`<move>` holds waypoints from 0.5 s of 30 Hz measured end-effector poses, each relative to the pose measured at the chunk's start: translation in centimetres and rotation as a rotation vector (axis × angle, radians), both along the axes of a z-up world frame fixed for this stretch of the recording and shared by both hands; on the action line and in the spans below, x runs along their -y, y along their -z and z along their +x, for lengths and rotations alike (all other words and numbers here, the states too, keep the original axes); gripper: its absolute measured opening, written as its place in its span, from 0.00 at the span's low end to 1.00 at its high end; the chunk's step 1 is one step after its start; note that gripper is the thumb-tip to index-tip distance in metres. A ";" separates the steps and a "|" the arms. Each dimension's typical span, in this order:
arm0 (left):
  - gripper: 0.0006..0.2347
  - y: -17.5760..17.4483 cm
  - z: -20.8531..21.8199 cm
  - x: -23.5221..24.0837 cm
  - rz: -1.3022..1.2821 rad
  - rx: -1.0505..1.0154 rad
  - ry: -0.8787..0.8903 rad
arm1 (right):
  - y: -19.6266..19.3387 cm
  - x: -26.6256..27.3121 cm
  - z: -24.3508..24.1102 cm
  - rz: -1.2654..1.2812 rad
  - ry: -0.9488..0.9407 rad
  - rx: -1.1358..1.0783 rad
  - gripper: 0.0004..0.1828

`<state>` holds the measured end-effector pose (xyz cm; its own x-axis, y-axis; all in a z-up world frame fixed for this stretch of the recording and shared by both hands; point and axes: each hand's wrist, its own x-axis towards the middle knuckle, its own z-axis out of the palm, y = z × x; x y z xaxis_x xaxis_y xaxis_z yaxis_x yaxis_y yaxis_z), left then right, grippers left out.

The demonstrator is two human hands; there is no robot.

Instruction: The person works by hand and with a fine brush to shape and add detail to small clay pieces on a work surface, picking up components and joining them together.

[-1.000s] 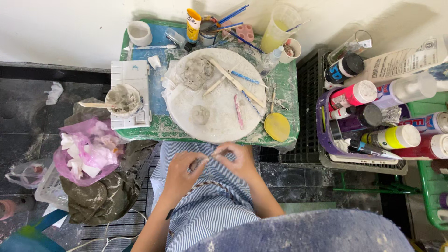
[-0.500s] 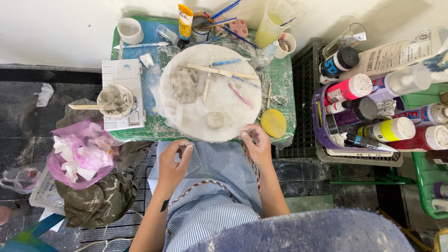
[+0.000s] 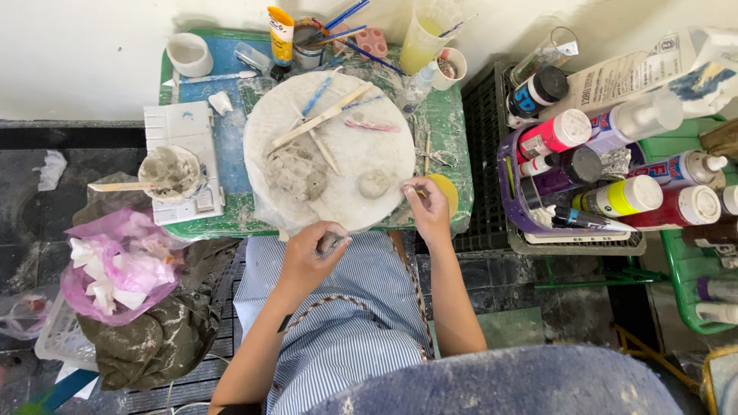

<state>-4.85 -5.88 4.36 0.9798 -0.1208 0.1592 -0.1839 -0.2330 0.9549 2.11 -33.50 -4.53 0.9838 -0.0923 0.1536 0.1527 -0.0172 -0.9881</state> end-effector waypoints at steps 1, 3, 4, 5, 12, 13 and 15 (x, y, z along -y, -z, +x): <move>0.07 0.0 -0.2 0.0 0.019 0.018 0.012 | -0.2 0.2 0.4 -0.007 0.001 -0.007 0.07; 0.08 0.2 -0.5 0.0 0.038 0.130 0.048 | -0.8 0.3 0.4 -0.037 0.015 -0.010 0.07; 0.09 0.3 -0.6 -0.1 0.048 0.186 0.066 | -1.2 0.2 0.3 -0.059 0.028 -0.005 0.07; 0.09 0.4 -0.8 -0.1 0.017 0.172 0.078 | -1.7 0.0 0.3 -0.082 0.039 -0.001 0.07; 0.07 1.5 -1.3 1.2 -0.138 0.012 0.179 | -4.4 -4.5 -6.5 -0.376 -0.036 0.111 0.12; 0.07 1.7 -1.3 1.6 -0.144 0.028 0.192 | -4.7 -4.8 -7.3 -0.393 -0.144 0.142 0.15; 0.08 1.9 -1.3 2.2 -0.159 0.077 0.200 | -5.0 -4.7 -7.8 -0.191 -0.365 0.083 0.17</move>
<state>-6.17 -8.07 2.46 0.9230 -0.2786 0.2653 -0.2851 -0.0325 0.9579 -5.71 -28.78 0.49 0.9302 0.2976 0.2147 0.2620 -0.1290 -0.9564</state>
